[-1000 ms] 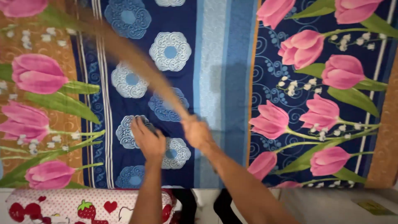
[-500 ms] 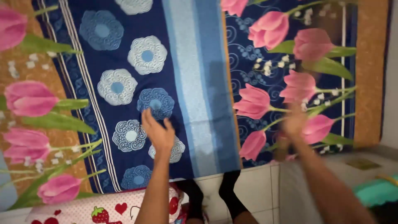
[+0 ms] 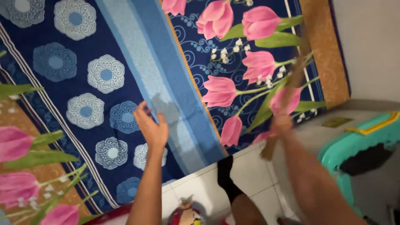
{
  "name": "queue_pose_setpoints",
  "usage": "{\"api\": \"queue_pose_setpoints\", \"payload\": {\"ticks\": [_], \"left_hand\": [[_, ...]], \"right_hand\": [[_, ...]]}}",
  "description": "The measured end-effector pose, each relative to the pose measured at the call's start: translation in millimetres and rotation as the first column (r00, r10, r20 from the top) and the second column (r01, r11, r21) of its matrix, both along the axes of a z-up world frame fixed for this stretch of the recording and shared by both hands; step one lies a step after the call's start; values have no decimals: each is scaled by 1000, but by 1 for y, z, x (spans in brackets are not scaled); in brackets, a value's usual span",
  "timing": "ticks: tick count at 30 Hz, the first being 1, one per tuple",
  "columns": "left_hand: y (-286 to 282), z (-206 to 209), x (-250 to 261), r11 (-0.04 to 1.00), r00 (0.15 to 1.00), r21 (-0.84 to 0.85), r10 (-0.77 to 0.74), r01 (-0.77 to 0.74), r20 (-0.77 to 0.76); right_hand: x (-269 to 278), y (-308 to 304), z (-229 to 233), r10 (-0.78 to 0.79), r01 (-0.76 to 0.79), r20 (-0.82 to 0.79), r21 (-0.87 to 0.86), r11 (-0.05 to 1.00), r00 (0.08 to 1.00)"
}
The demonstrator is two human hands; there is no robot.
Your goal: The person is tidying up pillows and bolsters on the floor and then using a stick broom to clean the surface of the bed.
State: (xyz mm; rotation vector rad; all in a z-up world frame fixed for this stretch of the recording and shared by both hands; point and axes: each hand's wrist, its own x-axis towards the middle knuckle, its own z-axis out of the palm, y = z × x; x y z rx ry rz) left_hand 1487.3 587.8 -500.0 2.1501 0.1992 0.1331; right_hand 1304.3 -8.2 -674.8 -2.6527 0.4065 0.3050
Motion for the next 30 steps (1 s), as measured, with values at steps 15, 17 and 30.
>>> {"api": "queue_pose_setpoints", "payload": {"ticks": [15, 17, 30], "left_hand": [[97, -13, -83, 979, 992, -191, 54, -74, -112], [109, -18, -86, 987, 989, -141, 61, -80, -135], [106, -55, -80, 932, 989, -331, 130, -147, -74]], "right_hand": [[16, 452, 58, -207, 318, -531, 124, 940, 822], [-51, 355, 21, -275, 319, -393, 50, 947, 878], [53, 347, 91, -488, 551, 415, -39, 834, 768]]}}
